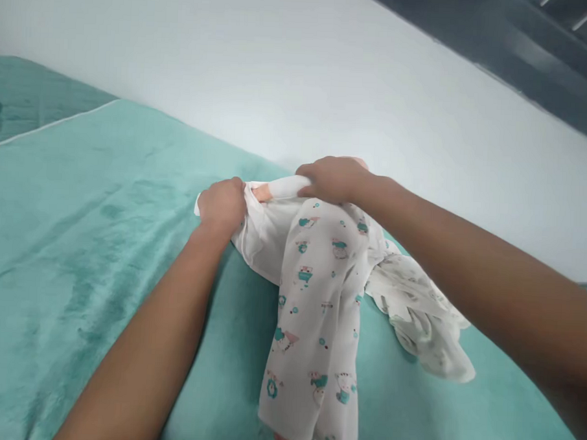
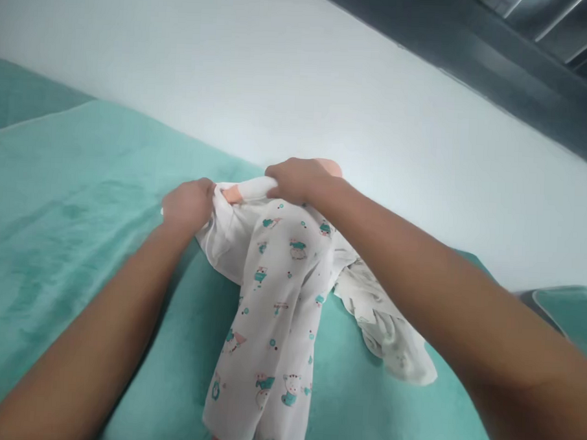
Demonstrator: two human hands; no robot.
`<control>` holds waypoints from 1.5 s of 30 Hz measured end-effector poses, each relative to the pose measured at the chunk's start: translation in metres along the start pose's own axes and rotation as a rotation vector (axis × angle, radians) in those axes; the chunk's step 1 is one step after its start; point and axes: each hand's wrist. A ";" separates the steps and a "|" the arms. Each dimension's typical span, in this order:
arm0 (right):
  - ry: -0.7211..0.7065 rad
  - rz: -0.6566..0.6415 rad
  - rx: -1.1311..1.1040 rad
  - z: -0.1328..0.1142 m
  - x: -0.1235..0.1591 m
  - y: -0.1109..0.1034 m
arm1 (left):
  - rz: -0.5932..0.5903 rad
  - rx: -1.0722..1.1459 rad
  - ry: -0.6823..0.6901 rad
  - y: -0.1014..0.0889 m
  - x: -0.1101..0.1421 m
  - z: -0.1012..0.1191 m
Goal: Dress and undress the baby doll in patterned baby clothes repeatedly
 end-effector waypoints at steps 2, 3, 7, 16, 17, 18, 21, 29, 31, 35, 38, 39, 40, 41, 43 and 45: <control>0.019 -0.003 0.018 0.007 0.011 -0.008 | -0.021 -0.016 0.016 0.003 -0.001 -0.001; 0.022 0.000 0.016 0.006 0.013 -0.009 | -0.020 -0.006 0.019 0.004 -0.001 -0.001; -0.021 0.020 -0.088 -0.014 0.006 0.003 | 0.206 0.294 -0.037 -0.008 0.003 -0.002; -0.056 0.249 -0.467 -0.029 0.017 0.043 | 0.060 0.185 0.518 -0.005 0.025 0.023; -0.019 0.334 -0.503 -0.023 0.031 0.049 | 0.039 0.119 0.531 0.002 0.026 0.025; 0.034 0.416 -0.530 -0.016 0.046 0.057 | 0.038 0.056 0.527 0.008 0.025 0.026; 0.264 0.584 -0.589 0.004 0.091 0.089 | 0.059 -0.082 0.477 0.016 0.021 0.024; 0.619 0.597 -0.454 0.047 0.140 0.134 | 0.116 -0.111 0.273 0.003 0.028 0.012; 0.668 0.603 -0.535 0.053 0.139 0.133 | 0.134 -0.017 0.202 0.000 0.033 0.017; 0.714 0.579 -0.612 0.052 0.136 0.130 | 0.180 0.254 0.213 -0.011 0.043 0.062; 0.719 0.584 -0.649 0.051 0.135 0.131 | -0.050 0.152 0.484 -0.015 0.050 0.123; 0.723 0.591 -0.666 0.051 0.134 0.132 | -0.107 0.044 0.574 -0.013 0.051 0.144; 0.728 0.601 -0.683 0.051 0.134 0.133 | -0.172 -0.098 0.647 -0.011 0.053 0.165; 0.732 0.615 -0.696 0.052 0.134 0.134 | -0.241 -0.252 0.692 -0.006 0.054 0.183; 0.722 0.647 -0.710 0.054 0.132 0.137 | -0.333 -0.471 0.693 0.007 0.054 0.212; 0.698 0.683 -0.719 0.056 0.131 0.140 | -0.350 -0.584 0.641 0.021 0.054 0.229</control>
Point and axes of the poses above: each hand's wrist, its own x-axis away from the middle knuckle, its own y-axis out of the palm, z = x × y, and after that the axes turned 8 degrees about -y, right-handed
